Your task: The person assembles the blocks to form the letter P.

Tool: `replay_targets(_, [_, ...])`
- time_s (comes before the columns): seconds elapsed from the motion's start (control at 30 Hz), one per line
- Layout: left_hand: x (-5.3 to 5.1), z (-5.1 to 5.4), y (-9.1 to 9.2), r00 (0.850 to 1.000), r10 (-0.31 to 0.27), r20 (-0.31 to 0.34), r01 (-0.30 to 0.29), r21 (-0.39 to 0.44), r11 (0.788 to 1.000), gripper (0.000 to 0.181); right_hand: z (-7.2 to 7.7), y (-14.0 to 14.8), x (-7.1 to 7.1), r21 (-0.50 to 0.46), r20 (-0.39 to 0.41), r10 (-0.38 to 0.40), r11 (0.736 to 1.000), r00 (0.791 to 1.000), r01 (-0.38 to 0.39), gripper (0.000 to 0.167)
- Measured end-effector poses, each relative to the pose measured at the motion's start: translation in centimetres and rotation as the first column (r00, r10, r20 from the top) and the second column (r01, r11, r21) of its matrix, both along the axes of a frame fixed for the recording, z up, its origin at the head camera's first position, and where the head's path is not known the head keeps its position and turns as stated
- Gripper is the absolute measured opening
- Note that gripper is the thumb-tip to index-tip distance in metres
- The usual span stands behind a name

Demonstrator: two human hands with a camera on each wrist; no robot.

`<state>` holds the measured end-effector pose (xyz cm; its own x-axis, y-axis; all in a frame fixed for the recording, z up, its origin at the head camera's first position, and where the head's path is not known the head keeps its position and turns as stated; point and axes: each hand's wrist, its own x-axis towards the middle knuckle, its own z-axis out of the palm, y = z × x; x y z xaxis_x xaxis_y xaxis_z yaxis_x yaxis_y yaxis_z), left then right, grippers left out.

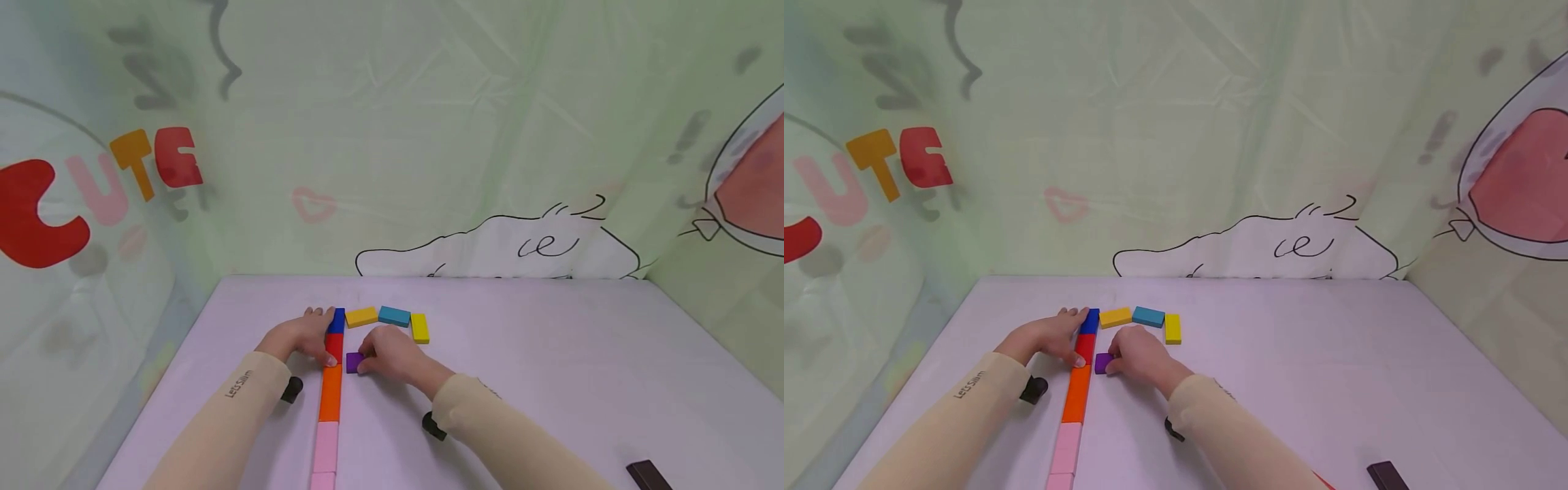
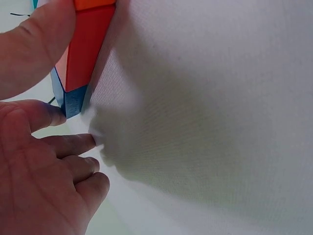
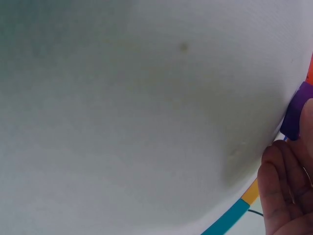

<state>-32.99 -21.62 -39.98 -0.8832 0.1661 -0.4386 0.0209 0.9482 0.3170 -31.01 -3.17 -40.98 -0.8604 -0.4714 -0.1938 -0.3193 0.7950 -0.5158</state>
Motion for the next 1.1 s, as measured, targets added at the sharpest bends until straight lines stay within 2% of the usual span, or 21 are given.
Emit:
replay_targets(0.8, [0.17, 0.45, 0.15, 1.0, -0.01, -0.007, 0.01, 0.0, 1.0, 0.103, -0.05, -0.56, 0.06, 0.021, -0.016, 0.033, 0.999, 0.999, -0.033, 0.026])
replay_targets(1.1, [0.09, 0.15, 0.0, 1.0, -0.006, -0.006, 0.006, 0.012, 1.0, 0.103, -0.27, -0.49, 0.07, 0.031, -0.042, 0.051, 0.998, 0.998, -0.05, 0.028])
